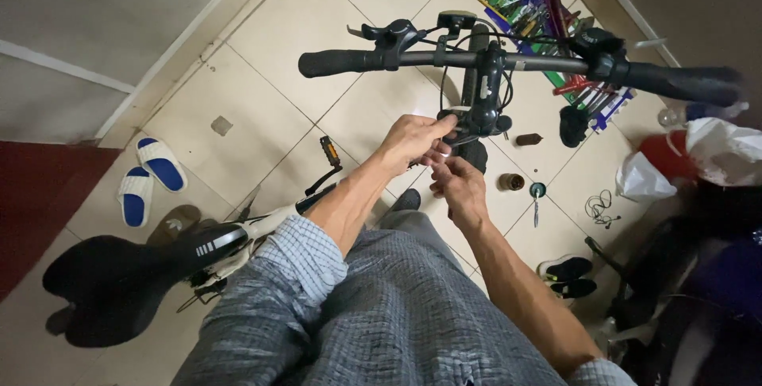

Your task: The person uses an Allen key to loosen and remove a bolt from the bicycle handlebar stem. They then apply grease to the bolt using a toothbrush and reinsert it into the stem, tightening it back into place.

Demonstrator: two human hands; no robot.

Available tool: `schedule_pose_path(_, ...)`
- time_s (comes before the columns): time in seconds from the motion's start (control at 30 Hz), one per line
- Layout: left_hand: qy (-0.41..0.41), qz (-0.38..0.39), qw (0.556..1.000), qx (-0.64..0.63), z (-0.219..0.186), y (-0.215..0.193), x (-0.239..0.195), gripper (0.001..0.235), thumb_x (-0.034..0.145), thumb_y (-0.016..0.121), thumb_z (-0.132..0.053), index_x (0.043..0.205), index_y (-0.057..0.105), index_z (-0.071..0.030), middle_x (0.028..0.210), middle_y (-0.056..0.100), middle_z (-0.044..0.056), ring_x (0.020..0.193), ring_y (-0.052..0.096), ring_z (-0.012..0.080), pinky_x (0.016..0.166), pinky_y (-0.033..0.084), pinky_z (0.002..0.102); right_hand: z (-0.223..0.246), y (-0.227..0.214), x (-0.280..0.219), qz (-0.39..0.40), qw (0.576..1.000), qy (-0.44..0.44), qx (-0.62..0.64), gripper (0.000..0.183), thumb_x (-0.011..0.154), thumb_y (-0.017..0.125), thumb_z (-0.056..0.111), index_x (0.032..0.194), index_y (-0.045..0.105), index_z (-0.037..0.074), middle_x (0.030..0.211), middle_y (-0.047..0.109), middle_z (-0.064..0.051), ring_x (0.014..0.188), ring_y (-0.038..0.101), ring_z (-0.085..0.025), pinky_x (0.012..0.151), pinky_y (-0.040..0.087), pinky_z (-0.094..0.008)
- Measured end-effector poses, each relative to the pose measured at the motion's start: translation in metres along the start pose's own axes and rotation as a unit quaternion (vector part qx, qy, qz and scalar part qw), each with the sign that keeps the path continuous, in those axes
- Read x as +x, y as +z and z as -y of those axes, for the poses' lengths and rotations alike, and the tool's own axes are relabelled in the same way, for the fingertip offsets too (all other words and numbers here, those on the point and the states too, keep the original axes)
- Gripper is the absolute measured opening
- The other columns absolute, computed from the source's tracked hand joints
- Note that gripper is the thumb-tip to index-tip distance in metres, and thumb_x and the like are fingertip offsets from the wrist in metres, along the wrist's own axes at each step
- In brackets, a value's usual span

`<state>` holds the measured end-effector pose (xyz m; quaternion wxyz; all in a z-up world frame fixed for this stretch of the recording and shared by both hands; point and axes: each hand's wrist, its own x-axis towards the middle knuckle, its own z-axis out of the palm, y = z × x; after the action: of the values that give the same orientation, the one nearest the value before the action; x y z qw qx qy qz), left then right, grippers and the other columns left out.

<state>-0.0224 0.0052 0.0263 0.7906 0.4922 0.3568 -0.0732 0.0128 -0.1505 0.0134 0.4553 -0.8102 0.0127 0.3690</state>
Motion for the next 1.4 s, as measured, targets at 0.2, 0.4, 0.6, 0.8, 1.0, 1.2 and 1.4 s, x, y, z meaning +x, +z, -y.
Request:
schedule_pose_path(0.2,0.016,-0.005,0.999,-0.043,-0.001,0.006,-0.004,0.05,0.089,0.07,-0.044,0.102,0.069,0.004,0.073,0.073,0.018,0.056,0.073,0.0187,0.044,0.059,0.021,0.007,-0.001,-0.011,0.009,1.0,0.008,0.009,0.044,0.085,0.081,0.037,0.111,0.072,0.003,0.087,0.069,-0.019,0.078,0.071,-0.024,0.065,0.059,-0.031)
schedule_pose_path(0.4,0.019,0.004,1.0,-0.014,0.004,0.0,0.004,0.049,0.089,0.07,-0.047,0.099,0.07,0.001,0.07,0.072,0.016,0.053,0.072,0.0179,0.041,0.057,0.02,0.029,-0.056,-0.025,-0.14,0.939,-0.276,-0.147,0.041,0.085,0.079,0.014,0.123,0.068,0.004,0.108,0.068,-0.023,0.093,0.069,-0.037,0.081,0.055,-0.045)
schedule_pose_path(0.6,-0.006,0.014,0.999,0.043,-0.048,-0.001,-0.041,0.033,0.098,0.068,-0.026,0.08,0.07,0.002,0.057,0.061,0.006,0.041,0.055,0.0119,0.036,0.041,0.022,0.103,-0.21,-0.002,-0.332,0.607,-0.491,-0.529,0.08,0.092,0.104,0.006,0.148,0.047,0.006,0.142,0.04,-0.026,0.125,0.047,-0.047,0.096,0.041,-0.061)
schedule_pose_path(0.8,0.002,0.024,0.999,0.03,-0.042,-0.002,-0.029,0.035,0.097,0.069,-0.026,0.078,0.069,0.004,0.054,0.06,0.008,0.038,0.055,0.0149,0.034,0.042,0.024,0.102,-0.291,0.041,-0.327,0.516,-0.319,-0.724,0.079,0.1,0.066,0.067,0.154,0.064,0.01,0.141,0.058,-0.018,0.137,0.044,-0.033,0.112,0.027,-0.045)
schedule_pose_path(1.0,0.003,0.015,0.998,0.054,-0.046,-0.003,-0.029,0.035,0.096,0.07,-0.025,0.078,0.07,0.004,0.056,0.062,0.008,0.038,0.056,0.0151,0.033,0.041,0.023,0.106,-0.29,0.015,-0.347,0.499,-0.333,-0.721,0.043,0.11,0.075,0.058,0.134,0.078,0.023,0.115,0.062,-0.003,0.106,0.055,-0.017,0.084,0.045,-0.029)
schedule_pose_path(1.2,0.008,-0.013,0.995,0.1,-0.056,-0.002,-0.033,0.032,0.094,0.07,-0.025,0.08,0.073,0.003,0.058,0.062,0.007,0.041,0.054,0.012,0.037,0.042,0.023,0.094,-0.307,-0.003,-0.278,0.637,-0.307,-0.65,0.056,0.095,0.082,0.055,0.13,0.082,0.012,0.108,0.065,-0.02,0.089,0.064,-0.029,0.07,0.055,-0.037)
schedule_pose_path(1.4,0.035,-0.027,0.994,0.098,-0.056,0.001,-0.031,0.024,0.094,0.07,-0.019,0.092,0.077,0.003,0.062,0.064,0.006,0.047,0.056,0.0106,0.041,0.044,0.021,0.047,-0.319,-0.041,-0.297,0.596,-0.358,-0.655,0.067,0.083,0.09,0.055,0.137,0.084,0.016,0.108,0.074,-0.013,0.073,0.067,-0.018,0.065,0.056,-0.027)
